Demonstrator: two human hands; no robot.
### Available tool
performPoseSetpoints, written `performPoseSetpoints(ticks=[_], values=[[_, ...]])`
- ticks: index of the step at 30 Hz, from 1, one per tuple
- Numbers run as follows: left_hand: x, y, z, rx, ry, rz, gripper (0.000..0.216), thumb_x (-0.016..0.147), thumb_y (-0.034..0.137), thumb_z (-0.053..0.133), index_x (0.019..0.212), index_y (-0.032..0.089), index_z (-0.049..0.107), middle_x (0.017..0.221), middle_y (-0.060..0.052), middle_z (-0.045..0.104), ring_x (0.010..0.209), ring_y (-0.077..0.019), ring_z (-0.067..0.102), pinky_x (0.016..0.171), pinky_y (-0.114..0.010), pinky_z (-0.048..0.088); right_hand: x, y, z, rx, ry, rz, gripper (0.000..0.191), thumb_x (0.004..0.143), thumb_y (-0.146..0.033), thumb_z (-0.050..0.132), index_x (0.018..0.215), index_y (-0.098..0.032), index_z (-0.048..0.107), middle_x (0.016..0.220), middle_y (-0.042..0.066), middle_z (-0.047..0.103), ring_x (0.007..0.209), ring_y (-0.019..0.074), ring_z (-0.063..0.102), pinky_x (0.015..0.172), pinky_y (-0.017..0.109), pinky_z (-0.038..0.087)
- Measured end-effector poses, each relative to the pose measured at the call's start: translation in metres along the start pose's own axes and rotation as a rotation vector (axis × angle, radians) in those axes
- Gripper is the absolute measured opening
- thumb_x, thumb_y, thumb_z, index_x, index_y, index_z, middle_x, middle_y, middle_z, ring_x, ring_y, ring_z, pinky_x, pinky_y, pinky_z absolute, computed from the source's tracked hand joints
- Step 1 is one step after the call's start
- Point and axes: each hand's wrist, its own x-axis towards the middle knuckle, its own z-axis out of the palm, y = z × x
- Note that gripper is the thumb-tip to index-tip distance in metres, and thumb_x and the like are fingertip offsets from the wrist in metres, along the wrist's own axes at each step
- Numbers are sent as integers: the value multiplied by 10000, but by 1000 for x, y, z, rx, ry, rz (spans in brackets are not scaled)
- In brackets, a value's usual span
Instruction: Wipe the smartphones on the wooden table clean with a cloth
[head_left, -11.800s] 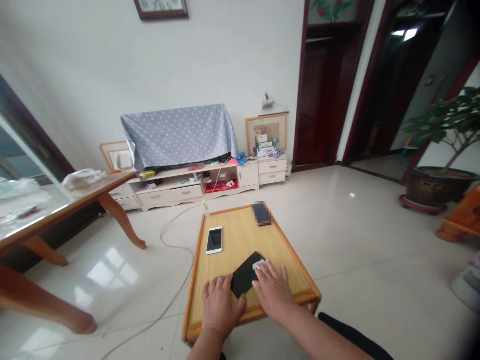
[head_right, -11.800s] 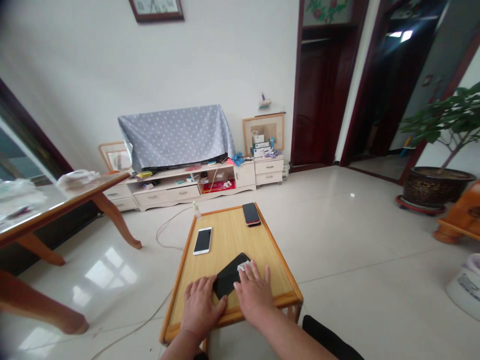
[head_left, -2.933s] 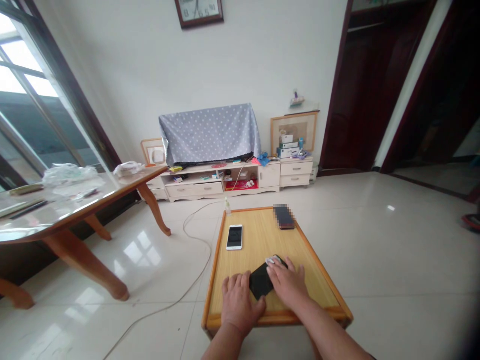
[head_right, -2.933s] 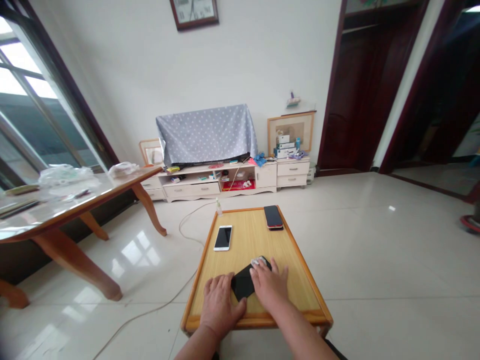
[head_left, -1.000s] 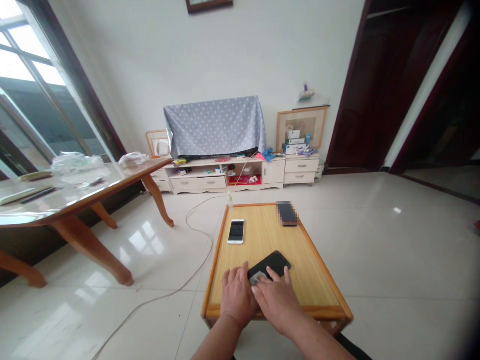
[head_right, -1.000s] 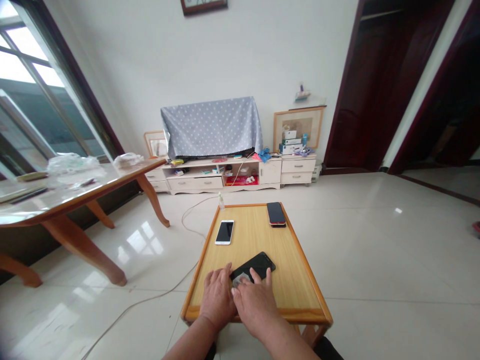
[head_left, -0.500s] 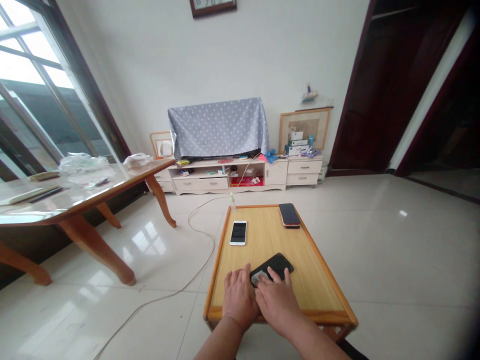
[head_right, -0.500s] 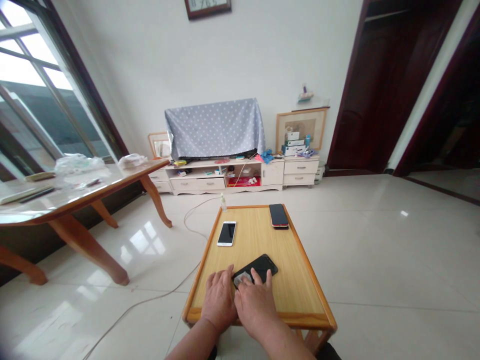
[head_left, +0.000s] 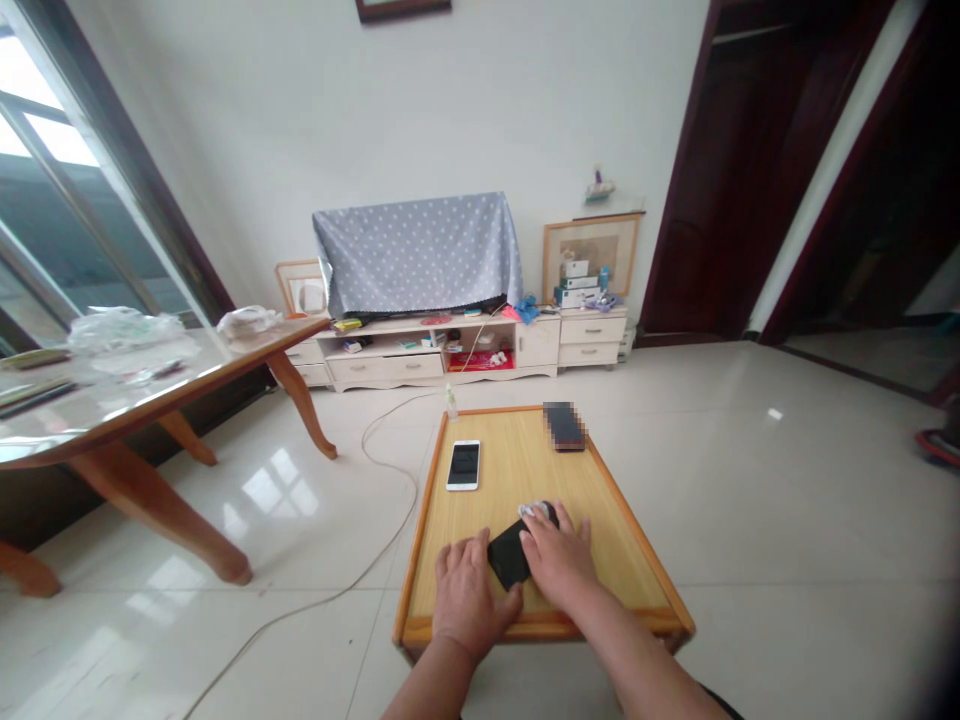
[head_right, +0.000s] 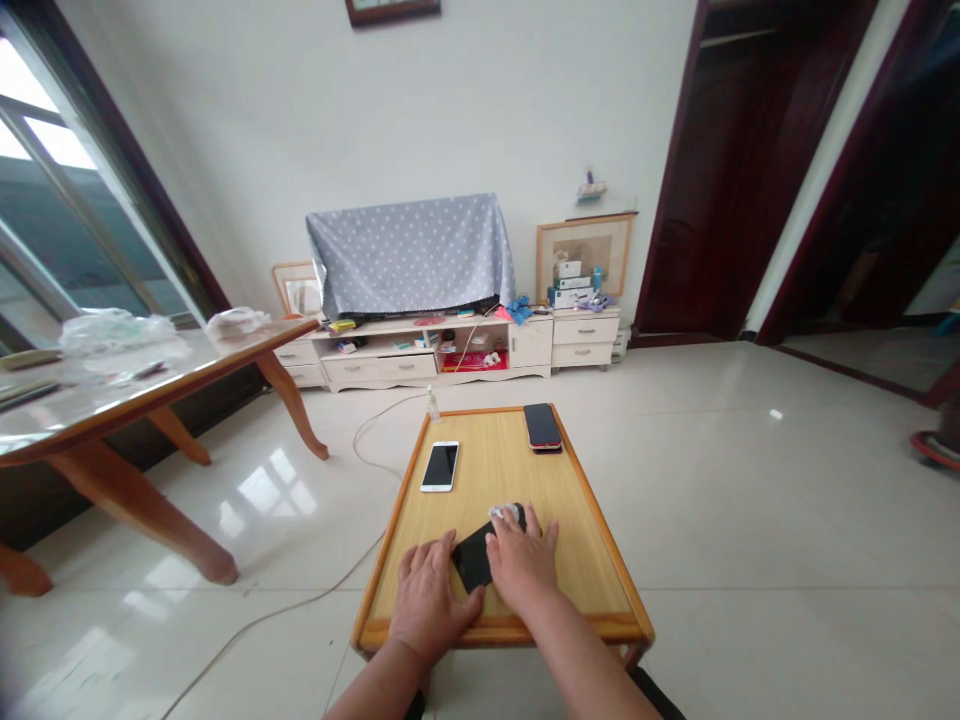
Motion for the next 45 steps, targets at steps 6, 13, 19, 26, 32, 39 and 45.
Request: performPoseSetpoints(ticks=[6,13,19,26,32,39,45], values=[[0,1,0,13,11,5,714,761,497,611,1387,182,479,1289,-101,625,1246,-278,498,1173,-433,171,-6,-5,1,27,-39,-107,472,1020,-438,271,1428,-377,501,1518,-5,475,1482,340,215,1130,704,6],[0,1,-4,-3,-1,8,683,761,487,612,1365,187,501,1278,-103,626,1261,-285,479,1172,-439,157,-13,0,-7,19,-46,-11,501,1016,-464,269,1447,-346,495,1528,10,461,1476,360,228,1159,683,37],[-2,0,-8,4,-25,15,560,800,329,537,1346,206,521,1288,-97,630,1271,-259,475,1166,-418,165,-41,-25,-4,69,-103,-232,478,1032,-453,227,1403,-408,525,1474,-36,527,1477,331,249,1150,693,17],[-9,1,-8,-1,1,8,441,842,382,495,1261,277,582,1272,-63,645,1283,-271,463,1185,-515,82,-38,-29,-9,63,-65,-167,493,1026,-501,220,1431,-419,488,1503,-37,488,1475,363,249,1141,715,40],[-12,0,-19,31,-117,-4,572,783,298,475,1350,254,538,1372,-74,598,1378,-283,388,1199,-564,-37,-64,-37,-11,88,-82,-227,439,1020,-497,264,1334,-479,570,1430,-54,568,1466,377,271,1118,748,-15],[-14,5,-43,34,-212,-27,619,726,424,540,1324,270,578,1335,-85,621,1376,-332,401,1188,-621,-85,-73,-36,-25,39,-147,-107,437,993,-491,288,1220,-493,662,1429,-67,560,1448,404,300,1106,774,42],[-15,-10,-40,-3,-222,23,588,711,349,531,1293,287,589,1292,-78,631,1337,-312,439,1179,-642,-77,-75,-51,-11,19,-141,-71,414,961,-504,359,1312,-528,578,1450,-75,534,1457,397,273,1117,761,64]])
